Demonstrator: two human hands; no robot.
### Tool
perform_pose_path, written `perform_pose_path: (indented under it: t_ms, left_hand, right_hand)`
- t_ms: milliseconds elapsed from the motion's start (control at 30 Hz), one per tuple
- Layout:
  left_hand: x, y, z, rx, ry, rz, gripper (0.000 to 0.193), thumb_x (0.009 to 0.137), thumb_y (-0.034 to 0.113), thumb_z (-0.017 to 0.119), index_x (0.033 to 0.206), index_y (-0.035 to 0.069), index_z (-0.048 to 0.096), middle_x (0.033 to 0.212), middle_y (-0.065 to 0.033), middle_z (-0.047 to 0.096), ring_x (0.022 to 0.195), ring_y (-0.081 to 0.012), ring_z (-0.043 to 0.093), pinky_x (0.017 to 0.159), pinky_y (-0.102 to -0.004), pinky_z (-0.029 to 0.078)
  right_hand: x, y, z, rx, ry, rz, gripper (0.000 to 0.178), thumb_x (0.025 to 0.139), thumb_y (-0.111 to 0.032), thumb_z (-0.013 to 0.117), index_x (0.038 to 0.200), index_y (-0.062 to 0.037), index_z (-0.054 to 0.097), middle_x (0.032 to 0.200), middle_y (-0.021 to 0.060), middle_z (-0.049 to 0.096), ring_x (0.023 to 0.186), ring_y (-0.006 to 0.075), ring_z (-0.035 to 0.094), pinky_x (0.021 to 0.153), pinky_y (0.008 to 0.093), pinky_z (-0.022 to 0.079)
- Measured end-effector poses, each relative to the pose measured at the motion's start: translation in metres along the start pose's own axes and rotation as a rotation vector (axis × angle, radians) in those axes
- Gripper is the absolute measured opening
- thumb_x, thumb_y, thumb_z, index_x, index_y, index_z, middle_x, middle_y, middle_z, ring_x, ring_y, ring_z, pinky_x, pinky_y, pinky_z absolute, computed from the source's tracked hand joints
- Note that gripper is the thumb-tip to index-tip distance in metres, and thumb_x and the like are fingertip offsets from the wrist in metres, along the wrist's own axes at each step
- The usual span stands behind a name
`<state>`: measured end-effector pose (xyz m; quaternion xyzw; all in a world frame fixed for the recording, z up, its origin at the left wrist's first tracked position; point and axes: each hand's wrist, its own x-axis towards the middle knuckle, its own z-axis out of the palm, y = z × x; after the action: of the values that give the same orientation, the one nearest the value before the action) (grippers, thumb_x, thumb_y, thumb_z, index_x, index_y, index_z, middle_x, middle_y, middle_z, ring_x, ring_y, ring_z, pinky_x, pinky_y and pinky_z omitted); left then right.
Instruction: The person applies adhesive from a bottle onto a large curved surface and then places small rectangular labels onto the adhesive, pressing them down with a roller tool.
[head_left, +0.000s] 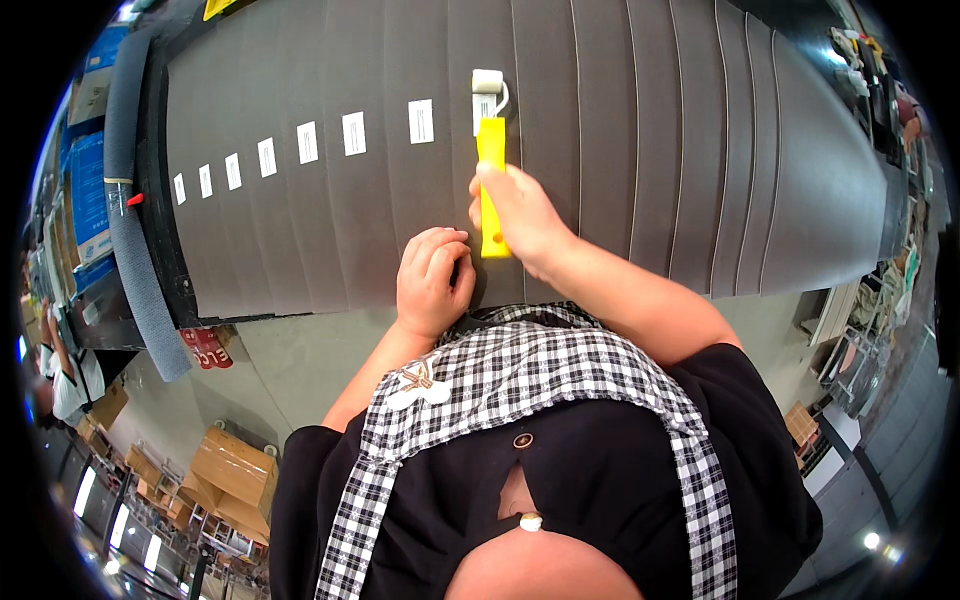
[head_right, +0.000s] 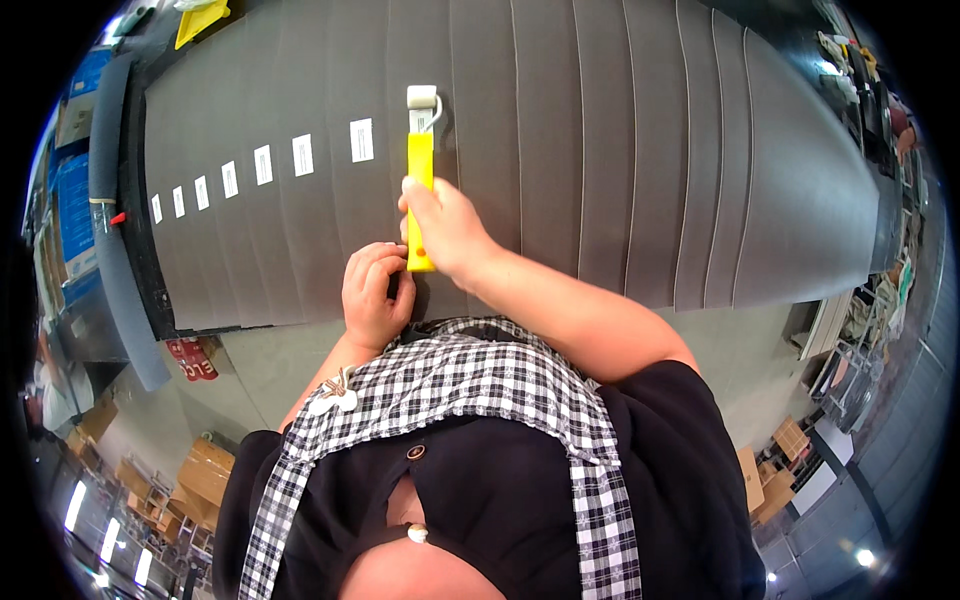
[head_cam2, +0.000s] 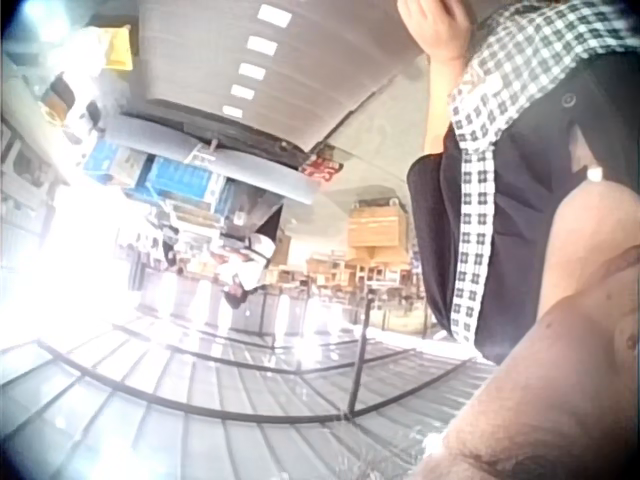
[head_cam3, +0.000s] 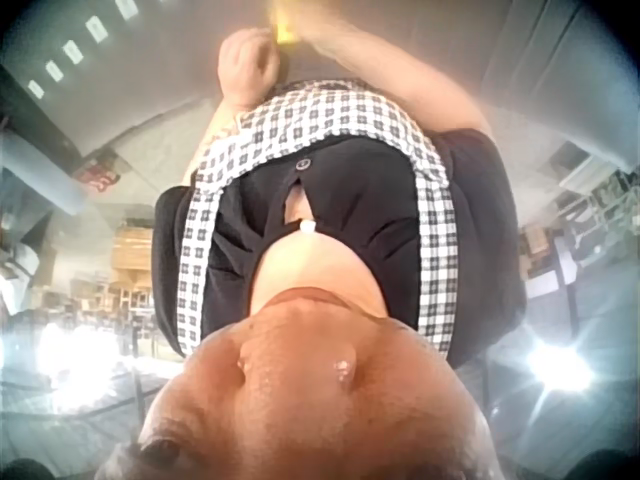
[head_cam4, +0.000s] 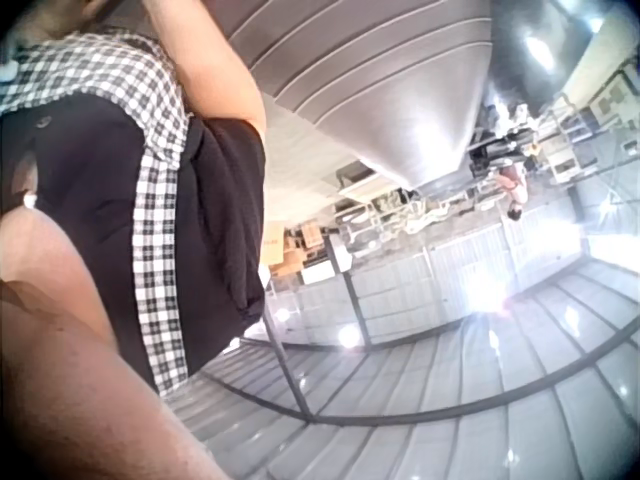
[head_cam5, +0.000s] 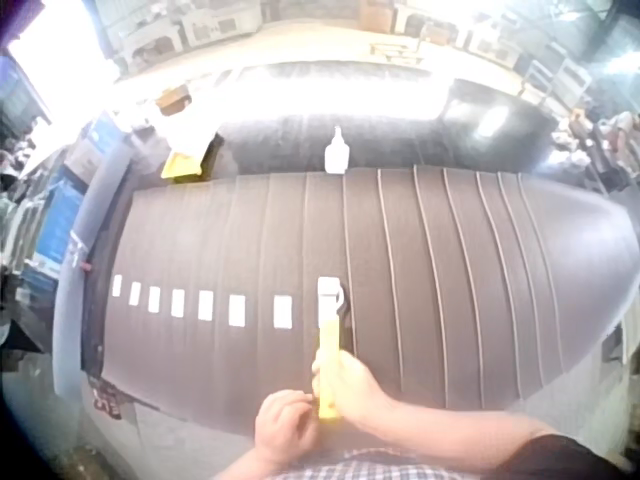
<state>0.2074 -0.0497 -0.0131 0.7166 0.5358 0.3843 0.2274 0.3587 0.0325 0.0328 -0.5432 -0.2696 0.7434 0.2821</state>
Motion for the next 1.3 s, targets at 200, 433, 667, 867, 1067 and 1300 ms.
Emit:
perform_pose_path:
  t_ms: [200,433,667,867,1067,1300]
  left_hand:
    - [-0.002,-0.009,0.006,0.003,0.013,0.002,0.023,0.073,-0.004,0.072,0.092,0.004,0.063,0.103,-0.0104,0.069,0.099,-0.0329,0.066,0.088,-0.041,0.054]
    - [0.002,-0.004,0.002,-0.015,0.013,0.005,0.023,0.074,-0.001,0.072,0.094,0.004,0.063,0.103,-0.0111,0.069,0.098,-0.0338,0.066,0.088,-0.0434,0.054]
    - [-0.003,-0.002,0.003,-0.019,0.065,0.009,0.021,0.074,-0.001,0.073,0.092,0.005,0.064,0.103,-0.0089,0.07,0.1,-0.0312,0.067,0.088,-0.0402,0.055]
    - [-0.001,0.0,0.004,-0.019,0.061,0.013,0.02,0.075,0.0,0.072,0.092,0.005,0.064,0.103,-0.0088,0.07,0.1,-0.0308,0.067,0.088,-0.0399,0.055]
    - [-0.007,0.002,0.007,0.042,0.127,0.03,0.021,0.074,-0.002,0.07,0.093,0.006,0.063,0.101,-0.0093,0.07,0.098,-0.0318,0.067,0.088,-0.0417,0.054]
    - [-0.003,0.001,0.015,0.072,0.127,0.046,0.018,0.076,-0.004,0.071,0.089,0.006,0.063,0.099,-0.0086,0.071,0.098,-0.0308,0.067,0.087,-0.0395,0.054]
  right_hand:
    - [-0.036,0.052,-0.013,-0.085,-0.101,0.067,0.035,0.107,-0.038,0.049,0.099,-0.0042,0.055,0.075,0.004,0.061,0.066,0.0112,0.058,0.063,0.0275,0.048]
    - [0.015,0.007,-0.001,0.124,-0.01,-0.031,0.034,0.108,-0.039,0.05,0.099,-0.0072,0.056,0.073,0.0032,0.057,0.063,0.0108,0.054,0.058,0.0269,0.044]
    - [-0.036,0.042,-0.021,-0.079,-0.129,0.024,0.038,0.108,-0.044,0.046,0.102,-0.0079,0.056,0.076,0.004,0.06,0.065,0.0108,0.054,0.061,0.0262,0.045]
    - [-0.007,0.032,-0.021,-0.012,-0.067,-0.042,0.036,0.108,-0.042,0.047,0.101,-0.0075,0.057,0.076,0.004,0.059,0.065,0.0112,0.054,0.059,0.0271,0.044]
    - [-0.028,0.032,-0.014,0.081,-0.129,0.0,0.032,0.107,-0.038,0.05,0.096,-0.0082,0.055,0.073,0.0021,0.054,0.064,0.0126,0.053,0.059,0.0281,0.043]
    - [-0.037,0.044,-0.021,0.003,-0.079,0.049,0.034,0.106,-0.037,0.049,0.093,-0.0071,0.058,0.074,0.0062,0.061,0.062,0.0151,0.056,0.059,0.0307,0.046]
